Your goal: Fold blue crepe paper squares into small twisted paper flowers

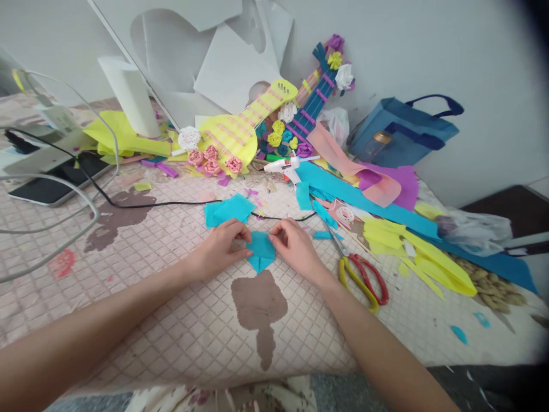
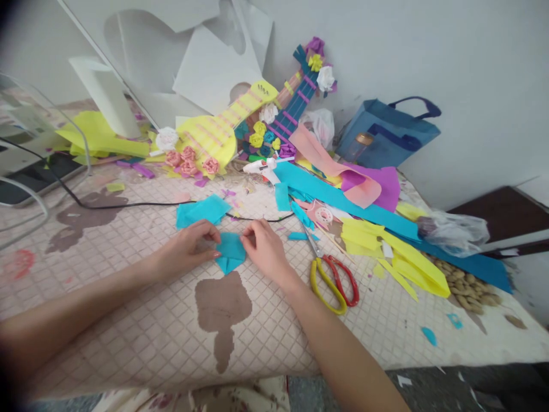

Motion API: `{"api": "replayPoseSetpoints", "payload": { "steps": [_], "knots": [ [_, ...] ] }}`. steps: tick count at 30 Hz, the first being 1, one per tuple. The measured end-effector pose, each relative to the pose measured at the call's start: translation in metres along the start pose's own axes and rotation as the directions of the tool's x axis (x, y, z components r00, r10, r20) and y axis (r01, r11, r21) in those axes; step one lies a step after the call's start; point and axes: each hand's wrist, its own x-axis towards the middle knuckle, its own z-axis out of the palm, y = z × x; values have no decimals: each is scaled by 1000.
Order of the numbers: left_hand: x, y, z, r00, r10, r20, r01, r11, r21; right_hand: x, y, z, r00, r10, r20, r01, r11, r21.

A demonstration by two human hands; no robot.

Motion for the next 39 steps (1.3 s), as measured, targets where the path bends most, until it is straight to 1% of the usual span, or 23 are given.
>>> {"api": "replayPoseSetpoints", "payload": {
  "steps": [3, 5, 8, 10, 12, 13, 14, 16, 18, 20, 24, 27, 29, 31, 32, 34, 36, 37, 39],
  "knots": [
    [0, 0, 1, 1000, -2, -23, 3, 999, 35, 0, -1, 3, 1000, 15, -15, -15, 1000, -2],
    [0, -1, 2, 1000, 0, -17, 1, 1000, 30, 1, -2, 5, 1000, 19, -13, -19, 999, -25],
    [0, -3, 2, 999, 1, -34, -3, 998, -58, 2, -2, 5, 999, 19, -30, -19, 1000, -10],
    [-1, -4, 1, 995, -26, -97, 11, 988, -154, 2, -2, 2, 998, 38, -46, -33, 995, 98],
    [-1, -2, 0, 981, -73, -178, 31, 973, -227, 2, -2, -2, 995, 88, -41, -73, 955, 287],
    [-2, 0, 0, 976, -90, -199, 38, 967, -250, 2, -2, -4, 992, 123, -18, -106, 911, 399],
    [-2, 2, -1, 973, -104, -204, 47, 962, -269, 1, -3, -6, 987, 159, 18, -146, 848, 510],
    [-3, 6, -1, 977, -129, -171, 70, 947, -312, 1, -5, -9, 970, 222, 102, -229, 685, 692],
    [-4, 9, -2, 984, -142, -108, 96, 930, -356, 0, -9, -11, 949, 266, 166, -288, 526, 800],
    [-4, 10, -3, 986, -152, -65, 115, 912, -393, -1, -13, -13, 934, 292, 206, -317, 415, 853],
    [-4, 11, -7, 987, -161, -20, 144, 921, -362, -1, -14, -13, 919, 291, 266, -349, 289, 891],
    [-4, 13, -10, 985, -170, 20, 165, 915, -367, -2, -13, -12, 930, 254, 266, -324, 227, 918],
    [-4, 16, -12, 984, -170, 50, 175, 887, -428, -2, -13, -11, 939, 222, 261, -308, 212, 928],
    [-5, 17, -14, 974, -173, 146, 223, 845, -486, -2, -13, -12, 940, 201, 277, -320, 223, 921],
    [-5, 18, -14, 960, -178, 218, 267, 818, -510, -2, -14, -12, 936, 195, 294, -336, 238, 911],
    [-5, 18, -16, 913, -171, 370, 360, 765, -534, -4, -15, -13, 924, 183, 336, -376, 279, 884],
    [-5, 16, -17, 871, -145, 470, 411, 739, -534, -5, -16, -14, 912, 161, 377, -410, 331, 850],
    [-5, 15, -18, 862, -131, 489, 413, 740, -530, -6, -15, -13, 908, 150, 391, -419, 361, 833],
    [-5, 13, -20, 862, -121, 493, 396, 768, -503, -7, -13, -12, 907, 140, 397, -417, 425, 803]
  ]
}}
